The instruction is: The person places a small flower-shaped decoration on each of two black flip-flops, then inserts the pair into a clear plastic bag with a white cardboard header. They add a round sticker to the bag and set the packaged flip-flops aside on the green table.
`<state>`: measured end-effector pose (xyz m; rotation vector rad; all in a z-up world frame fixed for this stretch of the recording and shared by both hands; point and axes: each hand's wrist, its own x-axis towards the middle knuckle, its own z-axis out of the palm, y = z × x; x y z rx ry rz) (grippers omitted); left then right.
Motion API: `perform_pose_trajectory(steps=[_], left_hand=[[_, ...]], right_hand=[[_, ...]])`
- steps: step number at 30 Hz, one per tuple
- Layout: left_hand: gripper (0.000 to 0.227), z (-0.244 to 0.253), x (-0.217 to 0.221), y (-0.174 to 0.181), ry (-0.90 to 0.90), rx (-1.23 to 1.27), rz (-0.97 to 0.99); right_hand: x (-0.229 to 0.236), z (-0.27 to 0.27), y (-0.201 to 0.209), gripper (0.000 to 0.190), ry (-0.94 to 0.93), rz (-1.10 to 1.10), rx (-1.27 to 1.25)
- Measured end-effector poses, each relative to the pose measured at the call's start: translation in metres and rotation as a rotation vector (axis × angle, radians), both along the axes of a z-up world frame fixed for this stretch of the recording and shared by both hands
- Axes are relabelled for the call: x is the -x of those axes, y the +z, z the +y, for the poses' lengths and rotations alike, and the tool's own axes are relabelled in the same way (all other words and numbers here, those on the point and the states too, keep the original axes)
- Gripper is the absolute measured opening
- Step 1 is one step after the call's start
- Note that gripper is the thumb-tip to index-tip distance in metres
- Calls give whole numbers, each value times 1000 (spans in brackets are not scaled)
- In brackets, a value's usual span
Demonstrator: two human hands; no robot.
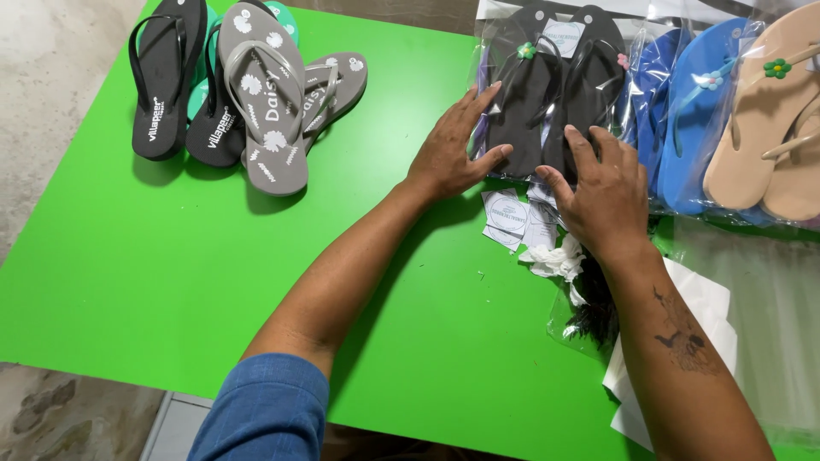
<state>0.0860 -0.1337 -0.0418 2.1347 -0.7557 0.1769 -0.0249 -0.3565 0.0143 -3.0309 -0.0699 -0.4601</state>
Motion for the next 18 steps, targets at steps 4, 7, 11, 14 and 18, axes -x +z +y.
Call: perform_pose_trajectory(steps=[4,7,11,14,18], left_hand=[[85,-1,-3,-1,-17,-20,-53],[86,-2,-3,-2,-11,-67,-63],[84,-2,-3,-5,-14,-72,-81],[84,-2,-3,-5,-24,-56,-102],[95,-1,2,-1,-18,-8,-15]], right_hand=[[-3,3,-2,70,-6,24,20],[-4,5,-2,69,-15,26,31],[-4,6,-5,68,-22,40,14],[-4,7,-6,67,-26,40,6],[-8,6,2,70,-45,120,-9]])
